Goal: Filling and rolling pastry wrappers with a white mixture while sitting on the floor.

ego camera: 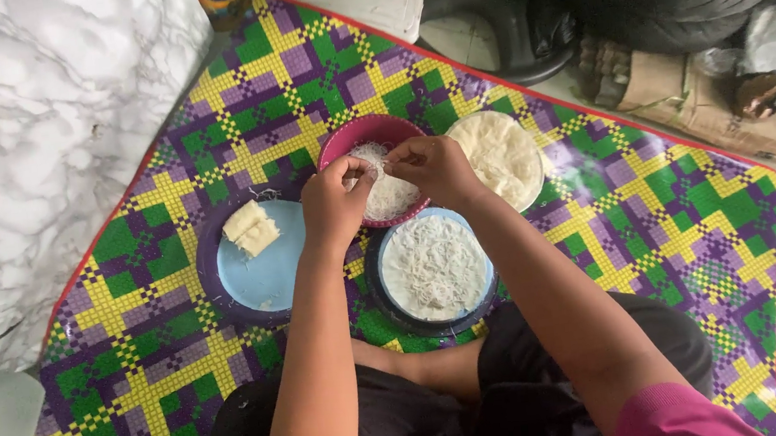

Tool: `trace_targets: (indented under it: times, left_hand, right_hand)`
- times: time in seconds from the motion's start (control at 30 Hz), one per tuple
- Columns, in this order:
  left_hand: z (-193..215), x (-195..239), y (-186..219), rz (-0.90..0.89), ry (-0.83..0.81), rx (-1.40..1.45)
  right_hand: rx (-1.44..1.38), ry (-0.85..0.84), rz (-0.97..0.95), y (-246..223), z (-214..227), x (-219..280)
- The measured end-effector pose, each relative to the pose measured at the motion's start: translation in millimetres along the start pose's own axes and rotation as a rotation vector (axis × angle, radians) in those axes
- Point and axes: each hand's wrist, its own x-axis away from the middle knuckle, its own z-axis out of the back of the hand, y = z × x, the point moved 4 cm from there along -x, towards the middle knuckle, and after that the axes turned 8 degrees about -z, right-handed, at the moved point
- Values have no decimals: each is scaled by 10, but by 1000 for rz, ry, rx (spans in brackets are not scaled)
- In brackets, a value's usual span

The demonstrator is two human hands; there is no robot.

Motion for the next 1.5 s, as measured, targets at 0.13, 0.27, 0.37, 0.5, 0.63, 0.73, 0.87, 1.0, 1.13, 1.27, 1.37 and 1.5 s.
trace_targets:
  times: [0.13,0.27,0.37,0.5,0.63,0.73,0.87,1.0,1.13,1.27,1.37,1.5]
  left_hand:
    - [141,169,404,-17,-16,19]
    - [194,485,808,-70,-64,102]
    - [89,848,950,-32,-91,155]
    - [-227,1293,713,40,-143,196]
    - [-612,1597,343,95,-124,212]
    - [-873,1697,19,202,-157,209]
    - [-1013,1645,-162,239,-194,167]
    - [-1084,1590,-278,252,-226,118]
    - [-1116,1548,-303,266,-232,84]
    - [-1135,1493,-310,296,-215,81]
    - [-1077,1437,-212,307,-227,92]
    - [-1099,1422,-194,342,-248,165]
  right_hand:
    - [-103,14,50,-400,224,439]
    - [-161,63,62,-537,392,912]
    - [-112,64,4,-340,416,1231]
    - [18,-18,-97,71,333,1585]
    - [-15,-91,-89,476,234,1790]
    - [-34,-125,-124,795,148,1827]
    - [-30,-156,-104,1040,43,1732]
    - [29,-211,-198,1049,1,1653]
    - [102,-250,-228,1267,-135,1487]
    - [225,-309,-236,1237,-217,1451]
    - [260,-334,-282,1188,-165,1441]
    - [242,-380,-331,1009,-20,1422]
